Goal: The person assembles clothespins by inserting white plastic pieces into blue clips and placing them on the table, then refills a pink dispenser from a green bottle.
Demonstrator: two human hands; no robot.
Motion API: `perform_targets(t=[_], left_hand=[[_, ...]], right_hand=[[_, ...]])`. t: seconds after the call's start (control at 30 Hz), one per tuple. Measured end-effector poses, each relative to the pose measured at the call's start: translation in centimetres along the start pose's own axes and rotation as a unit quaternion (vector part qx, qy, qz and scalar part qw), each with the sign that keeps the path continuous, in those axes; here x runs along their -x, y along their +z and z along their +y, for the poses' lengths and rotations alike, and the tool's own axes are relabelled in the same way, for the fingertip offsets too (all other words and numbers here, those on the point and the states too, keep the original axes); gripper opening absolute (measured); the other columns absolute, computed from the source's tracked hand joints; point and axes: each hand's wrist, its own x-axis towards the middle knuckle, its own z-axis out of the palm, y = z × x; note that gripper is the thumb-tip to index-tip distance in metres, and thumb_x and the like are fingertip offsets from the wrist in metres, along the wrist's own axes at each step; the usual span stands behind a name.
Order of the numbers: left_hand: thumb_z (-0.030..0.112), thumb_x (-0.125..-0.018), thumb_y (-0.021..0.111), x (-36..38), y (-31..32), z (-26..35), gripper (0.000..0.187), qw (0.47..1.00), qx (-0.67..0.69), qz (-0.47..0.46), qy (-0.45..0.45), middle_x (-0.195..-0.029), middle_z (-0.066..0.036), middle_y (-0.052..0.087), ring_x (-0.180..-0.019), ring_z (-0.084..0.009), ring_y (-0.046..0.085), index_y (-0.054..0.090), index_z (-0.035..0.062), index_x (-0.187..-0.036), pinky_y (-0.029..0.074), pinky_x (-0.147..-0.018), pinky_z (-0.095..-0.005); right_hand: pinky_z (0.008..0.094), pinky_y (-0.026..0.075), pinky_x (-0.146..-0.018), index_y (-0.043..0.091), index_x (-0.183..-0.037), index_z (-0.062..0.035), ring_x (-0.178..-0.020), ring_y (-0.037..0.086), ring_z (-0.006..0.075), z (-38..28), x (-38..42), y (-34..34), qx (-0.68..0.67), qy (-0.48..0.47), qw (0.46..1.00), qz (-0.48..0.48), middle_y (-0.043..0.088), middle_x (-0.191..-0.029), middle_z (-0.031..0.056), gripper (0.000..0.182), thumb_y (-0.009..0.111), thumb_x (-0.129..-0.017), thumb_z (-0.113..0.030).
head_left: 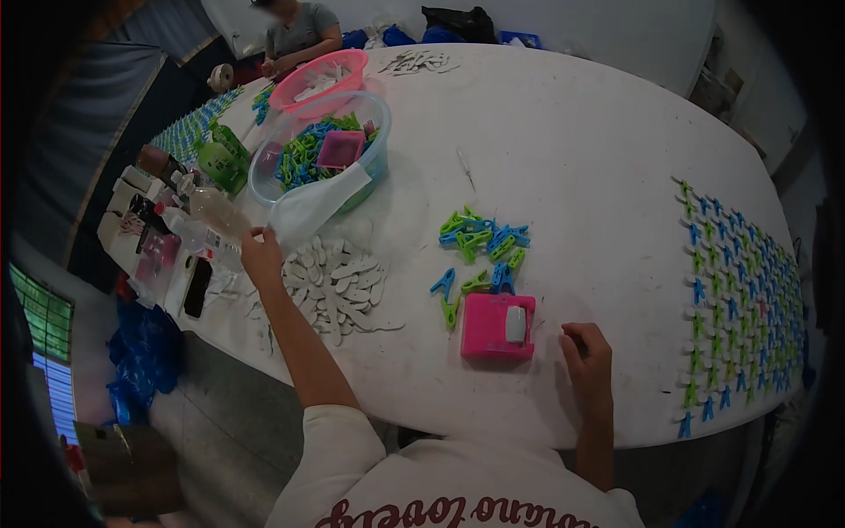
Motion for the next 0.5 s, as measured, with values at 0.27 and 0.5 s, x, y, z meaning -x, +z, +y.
perform_targets(t=[0.27,0.5], left_hand=[[0.037,-0.095,0.064,-0.9,-0.4,5.0,0.034,0.953,-0.021,-0.012,0.303,-0.112,-0.016,0.068,-0.114,-0.0347,0.059,0.07,0.0116,-0.118,0.047,-0.095,-0.0475],[0.036,-0.093,0.067,-1.8,2.3,7.0,0.028,0.88,-0.041,-0.159,0.445,-0.106,-0.007,0.072,-0.103,-0.0292,0.065,0.075,0.0155,-0.111,0.048,-0.086,-0.0439]], right_hand=[[0.0298,0.053,-0.078,0.066,-0.107,0.0032,-0.086,0.065,0.0188,-0.4,0.0,0.0,0.005,0.011,1.0,0.001,0.066,-0.099,0.0118,0.017,0.065,-0.093,-0.006],[0.0295,0.053,-0.078,0.067,-0.106,0.0029,-0.085,0.065,0.018,0.5,-0.1,-0.1,0.002,-0.003,1.0,0.012,0.065,-0.098,0.0113,0.017,0.066,-0.092,-0.005]])
